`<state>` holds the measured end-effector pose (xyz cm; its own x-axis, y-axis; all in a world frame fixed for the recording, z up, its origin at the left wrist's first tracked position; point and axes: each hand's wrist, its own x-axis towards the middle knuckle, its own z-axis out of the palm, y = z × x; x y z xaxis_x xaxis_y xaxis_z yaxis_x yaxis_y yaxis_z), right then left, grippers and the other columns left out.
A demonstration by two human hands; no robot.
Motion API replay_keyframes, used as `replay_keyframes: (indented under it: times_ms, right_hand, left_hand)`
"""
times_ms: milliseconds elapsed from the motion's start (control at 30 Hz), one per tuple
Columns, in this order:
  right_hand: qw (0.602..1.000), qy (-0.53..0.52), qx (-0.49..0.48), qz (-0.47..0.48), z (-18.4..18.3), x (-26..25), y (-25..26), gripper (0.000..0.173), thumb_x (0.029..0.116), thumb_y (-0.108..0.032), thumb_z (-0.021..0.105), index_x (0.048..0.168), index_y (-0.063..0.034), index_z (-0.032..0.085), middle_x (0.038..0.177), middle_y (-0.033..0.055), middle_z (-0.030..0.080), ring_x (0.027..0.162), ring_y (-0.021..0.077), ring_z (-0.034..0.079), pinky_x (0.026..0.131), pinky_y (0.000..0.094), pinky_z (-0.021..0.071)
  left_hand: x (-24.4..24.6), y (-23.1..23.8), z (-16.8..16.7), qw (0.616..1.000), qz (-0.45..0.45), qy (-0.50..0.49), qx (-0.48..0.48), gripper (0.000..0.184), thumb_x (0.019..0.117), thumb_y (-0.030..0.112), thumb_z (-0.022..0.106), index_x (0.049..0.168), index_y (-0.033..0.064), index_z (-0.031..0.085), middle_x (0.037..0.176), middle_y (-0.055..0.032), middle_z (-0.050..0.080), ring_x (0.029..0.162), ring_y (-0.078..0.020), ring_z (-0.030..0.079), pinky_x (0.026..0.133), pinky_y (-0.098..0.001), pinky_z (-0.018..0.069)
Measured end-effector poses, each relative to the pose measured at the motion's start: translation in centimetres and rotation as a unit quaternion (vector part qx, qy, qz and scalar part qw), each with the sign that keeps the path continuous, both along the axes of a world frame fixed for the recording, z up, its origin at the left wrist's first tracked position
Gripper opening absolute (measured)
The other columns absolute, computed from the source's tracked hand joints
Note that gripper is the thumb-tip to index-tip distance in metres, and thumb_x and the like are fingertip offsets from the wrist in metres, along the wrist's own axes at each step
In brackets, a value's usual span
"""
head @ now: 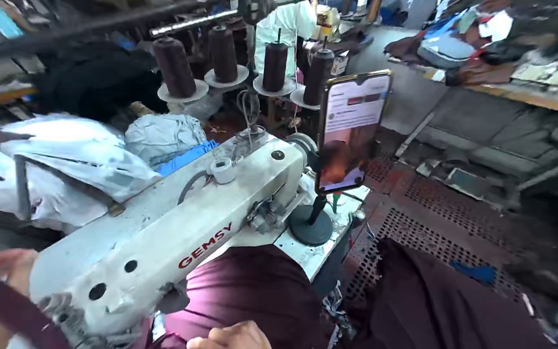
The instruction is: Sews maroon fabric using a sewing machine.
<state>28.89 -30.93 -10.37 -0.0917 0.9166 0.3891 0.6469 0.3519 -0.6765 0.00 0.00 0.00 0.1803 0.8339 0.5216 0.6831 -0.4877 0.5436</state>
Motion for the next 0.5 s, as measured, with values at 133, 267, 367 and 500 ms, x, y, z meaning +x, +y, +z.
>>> replay_keyframes:
  times_ms: [133,267,367,500]
  right_hand:
    - [0.999,-0.036,0.029,-0.004,-0.2,0.1,0.0,0.031,0.096,-0.035,0.066,0.122,-0.0178,0.071,0.081,0.0034,0.068,0.066,0.0212,0.068,0.055,0.0425,0.055]
    - [0.997,-0.067,0.032,-0.027,-0.1,-0.7,-0.2,0.029,0.0948,-0.034,0.066,0.12,-0.0203,0.072,0.083,0.0018,0.071,0.067,0.0195,0.069,0.055,0.0436,0.0561]
    - [0.996,-0.083,0.027,-0.033,0.1,-0.6,-0.5,0.03,0.0932,-0.031,0.066,0.12,-0.0195,0.072,0.087,0.003,0.073,0.071,0.0211,0.071,0.057,0.0452,0.057]
    - [0.997,-0.076,0.003,-0.024,0.6,-0.5,-0.7,0.027,0.0954,-0.031,0.063,0.119,-0.0194,0.071,0.09,0.0039,0.073,0.076,0.0231,0.072,0.061,0.0484,0.0569]
  left_hand:
    - [1.5,-9.7,5.0,0.976,-0.059,-0.185,-0.102,0.029,0.1089,0.026,0.048,0.12,0.0014,0.057,0.1,0.0031,0.07,0.089,-0.0054,0.07,0.081,-0.0265,0.0597]
    - [6.4,-17.6,10.7,0.958,-0.088,-0.198,-0.187,0.047,0.1086,0.033,0.037,0.142,0.0015,0.048,0.122,-0.0074,0.069,0.108,-0.0172,0.069,0.093,-0.0375,0.0587]
    - [9.1,-19.6,11.3,0.965,-0.091,-0.164,-0.185,0.06,0.0974,0.029,0.068,0.147,0.0035,0.046,0.125,-0.0095,0.069,0.109,-0.0177,0.069,0.095,-0.0376,0.0584]
    - [9.6,-19.2,9.7,0.968,-0.043,-0.209,-0.131,0.043,0.0922,0.012,0.074,0.131,-0.0001,0.059,0.115,-0.0101,0.071,0.097,-0.0142,0.07,0.086,-0.0329,0.0588]
